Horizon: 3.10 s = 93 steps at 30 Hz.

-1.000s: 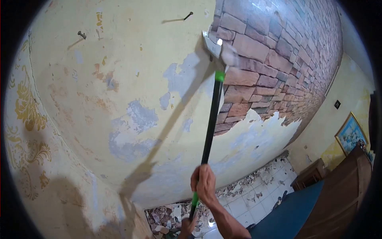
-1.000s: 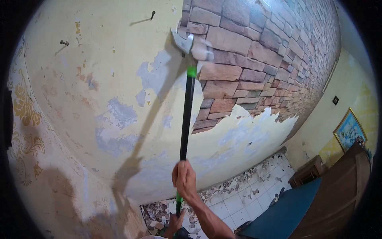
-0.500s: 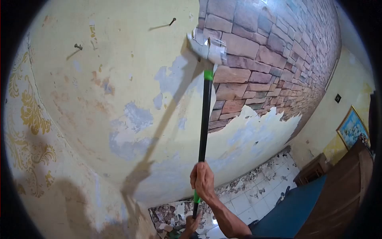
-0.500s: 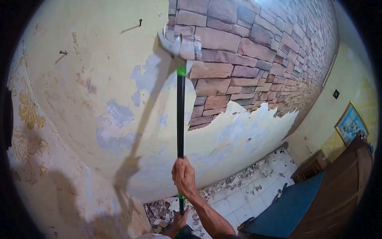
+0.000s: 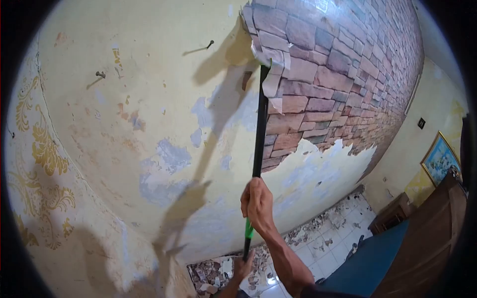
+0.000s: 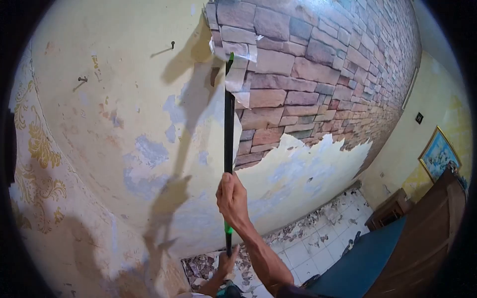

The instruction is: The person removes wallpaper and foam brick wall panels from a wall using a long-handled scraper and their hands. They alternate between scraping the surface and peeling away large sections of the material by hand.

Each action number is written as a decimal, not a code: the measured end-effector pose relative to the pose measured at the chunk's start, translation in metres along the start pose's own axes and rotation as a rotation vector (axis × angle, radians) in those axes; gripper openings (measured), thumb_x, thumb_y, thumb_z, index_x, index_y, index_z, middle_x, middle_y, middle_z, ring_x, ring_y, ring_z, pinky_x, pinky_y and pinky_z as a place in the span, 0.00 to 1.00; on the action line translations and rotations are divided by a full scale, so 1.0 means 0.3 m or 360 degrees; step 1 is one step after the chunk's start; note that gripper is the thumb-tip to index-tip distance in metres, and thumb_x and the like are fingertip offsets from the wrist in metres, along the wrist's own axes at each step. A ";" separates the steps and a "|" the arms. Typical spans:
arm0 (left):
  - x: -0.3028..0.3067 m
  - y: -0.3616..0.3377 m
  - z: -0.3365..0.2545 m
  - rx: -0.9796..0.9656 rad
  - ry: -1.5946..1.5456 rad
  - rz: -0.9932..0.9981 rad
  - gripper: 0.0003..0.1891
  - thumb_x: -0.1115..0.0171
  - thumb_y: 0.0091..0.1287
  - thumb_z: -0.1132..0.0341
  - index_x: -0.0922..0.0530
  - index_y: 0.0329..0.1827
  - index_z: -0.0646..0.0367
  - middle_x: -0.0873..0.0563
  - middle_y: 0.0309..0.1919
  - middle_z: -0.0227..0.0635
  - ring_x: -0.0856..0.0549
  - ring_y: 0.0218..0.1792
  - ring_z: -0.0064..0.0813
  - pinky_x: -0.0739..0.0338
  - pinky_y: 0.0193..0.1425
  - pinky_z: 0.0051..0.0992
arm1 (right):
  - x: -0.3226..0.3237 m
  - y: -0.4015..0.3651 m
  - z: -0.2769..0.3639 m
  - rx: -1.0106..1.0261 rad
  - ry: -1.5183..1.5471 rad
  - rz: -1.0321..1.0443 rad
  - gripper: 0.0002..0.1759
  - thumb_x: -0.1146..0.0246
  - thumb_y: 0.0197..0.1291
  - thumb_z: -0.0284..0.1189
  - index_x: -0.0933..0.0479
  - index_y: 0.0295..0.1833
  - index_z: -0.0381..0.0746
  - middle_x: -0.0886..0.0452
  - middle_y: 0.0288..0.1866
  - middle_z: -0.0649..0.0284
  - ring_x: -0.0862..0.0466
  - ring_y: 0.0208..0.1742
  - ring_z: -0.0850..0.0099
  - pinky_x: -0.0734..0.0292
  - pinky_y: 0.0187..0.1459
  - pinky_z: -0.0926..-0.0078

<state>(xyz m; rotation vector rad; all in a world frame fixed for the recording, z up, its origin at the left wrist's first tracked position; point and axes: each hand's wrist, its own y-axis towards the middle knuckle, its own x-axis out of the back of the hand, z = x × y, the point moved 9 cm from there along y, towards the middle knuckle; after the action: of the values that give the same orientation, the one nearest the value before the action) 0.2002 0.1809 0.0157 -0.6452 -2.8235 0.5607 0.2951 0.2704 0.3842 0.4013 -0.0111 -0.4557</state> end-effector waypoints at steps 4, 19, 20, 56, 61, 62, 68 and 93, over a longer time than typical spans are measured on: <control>-0.090 -0.044 0.106 -0.0133 -0.0255 0.0127 0.32 0.32 0.75 0.41 0.24 0.21 0.60 0.24 0.17 0.26 0.27 0.23 0.20 0.35 0.28 0.36 | 0.021 -0.062 0.009 -0.0011 -0.0021 -0.0010 0.30 0.56 0.86 0.53 0.31 0.37 0.40 0.31 0.16 0.69 0.34 0.12 0.81 0.39 0.15 0.79; -0.063 -0.004 -0.104 -0.0219 0.0026 0.0116 0.26 0.36 0.79 0.48 0.15 0.28 0.62 0.24 0.18 0.23 0.27 0.24 0.17 0.33 0.29 0.32 | -0.006 0.089 0.217 -0.0048 -0.0003 0.0033 0.28 0.53 0.85 0.54 0.33 0.36 0.43 0.32 0.20 0.72 0.32 0.16 0.82 0.36 0.18 0.79; -0.069 0.092 -0.102 -0.0137 -0.0048 0.0202 0.26 0.36 0.80 0.49 0.16 0.27 0.60 0.26 0.17 0.21 0.29 0.21 0.17 0.35 0.26 0.33 | -0.018 0.128 0.270 0.0029 0.0001 0.0069 0.29 0.53 0.85 0.55 0.33 0.35 0.43 0.32 0.19 0.71 0.31 0.16 0.81 0.36 0.17 0.79; 0.153 -0.292 -0.752 -0.0928 0.0228 0.0363 0.33 0.23 0.71 0.55 0.24 0.73 0.62 0.14 0.57 0.44 0.13 0.55 0.31 0.19 0.62 0.36 | 0.282 0.051 0.372 -0.0077 0.0018 0.0030 0.32 0.55 0.84 0.59 0.31 0.36 0.42 0.33 0.18 0.68 0.34 0.11 0.79 0.36 0.14 0.77; 0.333 -0.577 -1.506 -0.1697 0.0274 -0.0227 0.18 0.27 0.74 0.63 0.18 0.60 0.63 0.10 0.46 0.37 0.11 0.45 0.29 0.17 0.54 0.30 | 0.264 0.091 0.409 -0.0058 -0.0189 0.0036 0.33 0.55 0.84 0.59 0.31 0.36 0.41 0.33 0.17 0.70 0.33 0.12 0.79 0.37 0.14 0.78; 0.327 -0.599 -1.567 -0.1703 0.0141 -0.0180 0.18 0.27 0.74 0.63 0.18 0.61 0.63 0.10 0.47 0.38 0.11 0.46 0.29 0.17 0.55 0.31 | 0.253 0.125 0.451 -0.0013 -0.0283 0.0022 0.34 0.55 0.84 0.59 0.31 0.35 0.41 0.32 0.16 0.70 0.33 0.12 0.79 0.38 0.14 0.78; 0.169 -0.579 -1.491 -0.1816 0.0114 -0.0213 0.34 0.26 0.74 0.60 0.32 0.76 0.63 0.23 0.66 0.48 0.21 0.65 0.42 0.25 0.68 0.39 | 0.187 0.234 0.619 0.0281 -0.0337 0.0012 0.34 0.54 0.84 0.59 0.31 0.34 0.40 0.33 0.15 0.70 0.33 0.11 0.79 0.39 0.13 0.78; -0.312 -0.444 -0.348 -0.0461 -0.0305 0.0386 0.22 0.47 0.85 0.47 0.25 0.39 0.57 0.26 0.22 0.25 0.25 0.22 0.18 0.30 0.26 0.25 | 0.149 0.058 0.604 -0.0007 -0.0193 0.0014 0.36 0.55 0.83 0.61 0.32 0.30 0.42 0.33 0.13 0.69 0.35 0.08 0.78 0.40 0.12 0.78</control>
<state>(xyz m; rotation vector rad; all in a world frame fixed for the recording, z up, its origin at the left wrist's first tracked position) 0.2605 0.0611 0.1550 -1.0505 -3.0584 0.2609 0.3248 0.1973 0.5544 0.3687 -0.1292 -0.4708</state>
